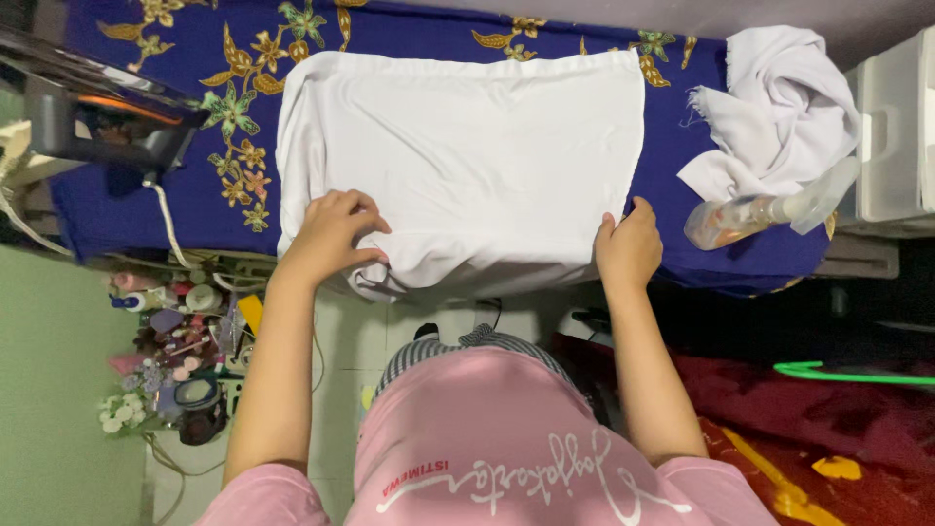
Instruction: The person irons a white shirt on a blue floral ironing board. They repeatedly smooth the fabric with an iron, flip the shirt to iron different sections, and use a spray bottle to moisten the fabric before continuing.
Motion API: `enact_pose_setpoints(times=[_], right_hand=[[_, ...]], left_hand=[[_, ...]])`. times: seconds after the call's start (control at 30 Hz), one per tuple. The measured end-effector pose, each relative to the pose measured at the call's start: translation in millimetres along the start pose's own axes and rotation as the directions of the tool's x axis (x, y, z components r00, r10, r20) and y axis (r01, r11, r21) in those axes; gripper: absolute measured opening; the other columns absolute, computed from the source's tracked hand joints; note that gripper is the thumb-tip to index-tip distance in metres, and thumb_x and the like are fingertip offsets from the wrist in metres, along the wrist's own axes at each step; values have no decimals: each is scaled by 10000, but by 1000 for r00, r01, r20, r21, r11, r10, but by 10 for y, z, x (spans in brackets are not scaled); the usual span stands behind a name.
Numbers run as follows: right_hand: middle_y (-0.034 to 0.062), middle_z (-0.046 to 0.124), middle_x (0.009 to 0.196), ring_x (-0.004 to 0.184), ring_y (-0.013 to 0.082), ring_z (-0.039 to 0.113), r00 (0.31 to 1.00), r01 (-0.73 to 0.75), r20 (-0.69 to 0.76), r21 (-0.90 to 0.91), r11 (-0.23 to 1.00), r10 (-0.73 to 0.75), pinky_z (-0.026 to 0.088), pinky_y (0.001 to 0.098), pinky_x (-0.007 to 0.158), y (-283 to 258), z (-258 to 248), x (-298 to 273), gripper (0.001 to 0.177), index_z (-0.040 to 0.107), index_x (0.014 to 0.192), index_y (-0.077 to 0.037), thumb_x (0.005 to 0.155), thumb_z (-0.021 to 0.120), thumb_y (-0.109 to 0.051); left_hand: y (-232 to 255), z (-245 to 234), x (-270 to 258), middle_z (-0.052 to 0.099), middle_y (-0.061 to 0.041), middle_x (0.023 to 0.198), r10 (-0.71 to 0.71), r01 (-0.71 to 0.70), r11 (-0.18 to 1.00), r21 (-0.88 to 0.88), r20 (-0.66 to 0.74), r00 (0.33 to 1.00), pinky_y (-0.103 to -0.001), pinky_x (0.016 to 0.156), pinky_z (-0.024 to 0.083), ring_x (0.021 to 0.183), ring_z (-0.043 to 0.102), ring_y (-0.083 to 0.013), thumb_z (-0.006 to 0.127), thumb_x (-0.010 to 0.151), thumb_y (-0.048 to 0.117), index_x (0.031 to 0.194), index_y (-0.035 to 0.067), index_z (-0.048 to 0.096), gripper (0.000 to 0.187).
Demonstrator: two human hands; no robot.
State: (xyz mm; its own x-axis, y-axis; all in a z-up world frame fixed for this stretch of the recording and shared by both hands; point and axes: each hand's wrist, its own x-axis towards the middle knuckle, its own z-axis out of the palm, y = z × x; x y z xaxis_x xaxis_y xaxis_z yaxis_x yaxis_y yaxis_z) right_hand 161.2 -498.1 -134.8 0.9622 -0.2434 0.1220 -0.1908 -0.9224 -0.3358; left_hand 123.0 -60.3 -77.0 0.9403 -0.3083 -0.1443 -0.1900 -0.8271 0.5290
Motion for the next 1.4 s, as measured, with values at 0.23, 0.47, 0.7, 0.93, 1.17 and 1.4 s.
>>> enact_pose_setpoints(times=[0.23,0.47,0.7,0.93,1.17,1.4], right_hand=[[237,647,1078,1022,432,608,999,-11,-48,-136,991,4,489,531,835,2,166,-282,232,643,1038,-25,977,734,-229],[189,686,937,894,415,644,999,-44,-6,-7,999,44,404,555,884,90,246,-150,178,516,1145,-18,1089,587,-171],[165,663,977,874,382,647,998,29,-55,16,999,-28,363,544,838,53,167,-231,97,515,1118,-73,1034,558,-95],[172,602,1072,1024,394,590,991,76,-95,-196,978,-96,383,523,840,16,-31,-225,155,618,1098,-107,953,671,-117],[190,485,1547,1492,390,390,927,372,-37,226,900,-374,303,541,1228,-869,197,144,440,551,1389,-22,957,613,-79],[117,276,1663,1538,350,189,833,476,313,14,879,-456,109,567,1222,-873,244,626,693,394,1559,-120,982,546,-474]], left_hand=[[-253,40,-36,713,-68,912,264,-267,963,-45,-72,962,-422,811,522,895,674,-293,737,840,129,872,93,717,52],[-329,-8,59,717,-125,856,242,-240,968,-72,15,970,-451,730,529,805,682,-342,744,844,113,899,57,733,78],[-473,115,151,756,-142,912,81,-77,997,-27,185,979,-422,769,551,857,715,-328,751,842,147,987,84,769,158],[-166,-83,193,765,-115,918,-156,103,982,157,377,913,-430,853,543,901,714,-300,787,837,324,935,122,779,224],[531,688,865,565,-95,1493,186,-154,981,118,-341,921,-478,1167,381,1436,481,-313,641,950,299,1374,82,635,477],[427,808,1287,286,-83,1660,-93,150,971,188,-280,955,-625,1219,114,1536,190,-364,552,973,544,1547,220,452,666]])
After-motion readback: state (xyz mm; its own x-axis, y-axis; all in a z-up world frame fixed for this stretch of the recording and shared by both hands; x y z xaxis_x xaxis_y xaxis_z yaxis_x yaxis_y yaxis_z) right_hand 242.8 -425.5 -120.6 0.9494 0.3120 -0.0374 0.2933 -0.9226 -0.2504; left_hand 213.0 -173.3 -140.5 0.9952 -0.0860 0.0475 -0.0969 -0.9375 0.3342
